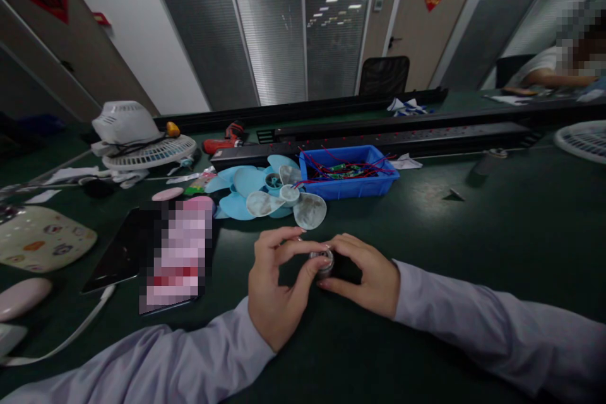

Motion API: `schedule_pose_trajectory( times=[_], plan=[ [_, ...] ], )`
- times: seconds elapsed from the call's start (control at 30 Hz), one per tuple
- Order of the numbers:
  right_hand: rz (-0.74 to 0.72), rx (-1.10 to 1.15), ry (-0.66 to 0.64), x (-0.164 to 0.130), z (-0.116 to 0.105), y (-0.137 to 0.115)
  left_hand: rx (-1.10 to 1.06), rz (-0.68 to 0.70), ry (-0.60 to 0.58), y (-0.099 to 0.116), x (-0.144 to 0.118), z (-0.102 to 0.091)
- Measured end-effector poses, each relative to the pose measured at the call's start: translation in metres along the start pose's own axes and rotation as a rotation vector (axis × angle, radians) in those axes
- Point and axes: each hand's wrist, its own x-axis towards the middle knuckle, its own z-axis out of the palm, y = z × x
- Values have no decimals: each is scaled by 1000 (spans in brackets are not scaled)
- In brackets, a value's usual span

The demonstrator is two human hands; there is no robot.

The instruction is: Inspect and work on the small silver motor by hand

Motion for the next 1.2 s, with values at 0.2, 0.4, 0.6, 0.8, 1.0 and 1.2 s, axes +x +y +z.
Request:
schedule_pose_trajectory(
  times=[0.2,0.4,0.6,0.8,1.0,1.2],
  plan=[
    [11,-2,-6,0,0,-1,19,58,12,-1,1,-4],
    [10,0,-5,0,0,-1,106,97,-65,0,5,-7],
    [6,-3,-5,-1,1,0,158,146,-156,3,8,-11],
    [-7,-18,2,-1,0,1,164,144,-187,4,8,-14],
    [-5,-27,0,-1,-1,0,138,115,-211,4,7,-13],
    [16,-23,-21,2,0,0,125,122,-219,5,9,-14]
  ],
)
